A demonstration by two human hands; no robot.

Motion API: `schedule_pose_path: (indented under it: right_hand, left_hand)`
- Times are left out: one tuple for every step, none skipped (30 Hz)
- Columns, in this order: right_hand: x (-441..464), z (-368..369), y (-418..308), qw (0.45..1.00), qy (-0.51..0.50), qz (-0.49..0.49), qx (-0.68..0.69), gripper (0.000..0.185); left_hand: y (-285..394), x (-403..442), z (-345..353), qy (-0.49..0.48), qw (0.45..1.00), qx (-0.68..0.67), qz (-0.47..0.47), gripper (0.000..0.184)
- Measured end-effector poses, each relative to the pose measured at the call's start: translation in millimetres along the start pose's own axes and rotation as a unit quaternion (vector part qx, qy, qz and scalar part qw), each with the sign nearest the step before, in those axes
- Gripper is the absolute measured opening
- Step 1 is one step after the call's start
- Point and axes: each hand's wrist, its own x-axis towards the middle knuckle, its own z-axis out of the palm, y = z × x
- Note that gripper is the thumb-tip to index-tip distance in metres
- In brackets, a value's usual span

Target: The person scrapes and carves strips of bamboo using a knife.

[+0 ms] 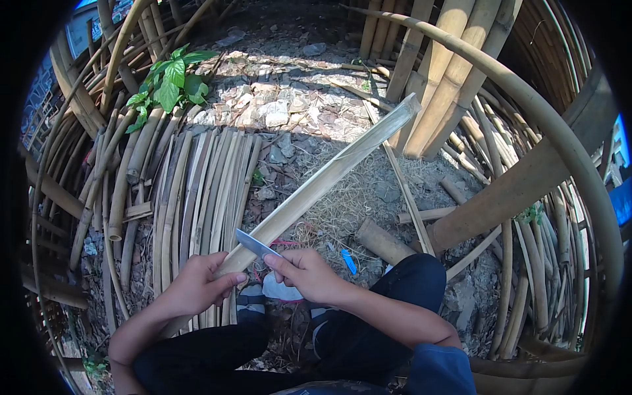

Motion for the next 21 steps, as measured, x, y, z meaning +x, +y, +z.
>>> schedule_pose_path:
  right_hand:
    - [0, -2, -3, 1.0, 0.001, 0.022, -0.017, 0.046]
    - [2, -2, 3, 1.0, -0.001, 0.022, -0.017, 0.046]
    - [5, -1, 11, 1.0, 0.01, -0.02, 0.0, 0.045]
    - [7, -1, 16, 0.998, 0.021, -0.061, 0.019, 0.044]
    - [8, -6, 16, 0.998, 0.02, -0.061, 0.019, 0.044]
    - [8, -15, 11, 0.997, 0.062, -0.041, 0.039, 0.045]
    - [7, -25, 3, 0.993, 0.103, -0.019, 0.058, 0.046]
    - [4, -34, -12, 0.986, 0.146, -0.003, 0.075, 0.047]
    - [4, -39, -11, 0.986, 0.15, -0.003, 0.075, 0.047]
    - [4, -45, -9, 0.987, 0.139, 0.004, 0.076, 0.046]
    - [4, -48, -6, 0.989, 0.128, 0.012, 0.079, 0.046]
    - [3, -48, -3, 0.992, 0.094, 0.023, 0.079, 0.045]
    - [2, -43, -2, 0.992, 0.096, 0.024, 0.079, 0.045]
    - [1, -35, -1, 0.995, 0.075, 0.027, 0.065, 0.044]
    - [0, -27, 0, 0.997, 0.051, 0.028, 0.05, 0.043]
    - [0, -21, 3, 0.996, 0.051, 0.029, 0.071, 0.043]
    - [0, -21, 1, 0.996, 0.049, 0.029, 0.072, 0.043]
    - [0, -22, -1, 0.998, 0.049, 0.029, 0.033, 0.044]
    - [0, -24, -2, 0.998, 0.05, 0.028, -0.007, 0.044]
    - [0, -25, -2, 0.998, 0.051, 0.027, -0.005, 0.044]
    - [0, -26, -1, 0.999, 0.045, 0.015, -0.001, 0.045]
  left_hand:
    - [0, -1, 0, 0.001, 1.0, 0.0, -0.001, 0.027]
    - [-1, -1, 0, 0.004, 1.0, 0.008, 0.002, 0.026]
    - [-1, 0, 0, 0.008, 1.0, 0.016, 0.006, 0.024]
    - [-2, 0, 1, 0.008, 1.0, 0.016, 0.005, 0.024]
    - [-4, 0, 1, 0.014, 1.0, 0.014, 0.01, 0.025]
    - [-5, 1, 0, 0.02, 1.0, 0.013, 0.015, 0.026]
    - [-5, -1, -1, 0.019, 1.0, 0.013, 0.014, 0.026]
    - [-6, -3, -3, 0.011, 1.0, 0.011, 0.003, 0.025]
    - [-6, -3, -4, 0.002, 1.0, 0.008, -0.006, 0.025]
    - [-6, -1, -3, -0.001, 1.0, 0.007, -0.002, 0.025]
    - [-7, 0, -3, 0.0, 1.0, 0.014, -0.011, 0.025]
    - [-7, 2, -2, 0.001, 1.0, 0.021, -0.019, 0.025]
    - [-6, 3, -1, -0.001, 1.0, 0.021, -0.018, 0.025]
    - [-5, 2, 0, -0.001, 1.0, 0.013, -0.018, 0.024]
    - [-4, 2, -1, 0.002, 1.0, 0.004, -0.018, 0.024]
    - [-3, 2, -1, 0.004, 1.0, 0.005, -0.019, 0.024]
    - [-4, 2, -1, -0.001, 1.0, -0.006, -0.021, 0.024]
    - [-5, 1, -1, -0.008, 1.0, -0.016, -0.024, 0.024]
    - [-5, 0, -1, -0.007, 1.0, -0.014, -0.025, 0.024]
    - [-4, -1, -1, -0.008, 1.0, -0.014, -0.023, 0.024]
    - [-4, -1, -1, -0.008, 1.0, -0.015, -0.02, 0.023]
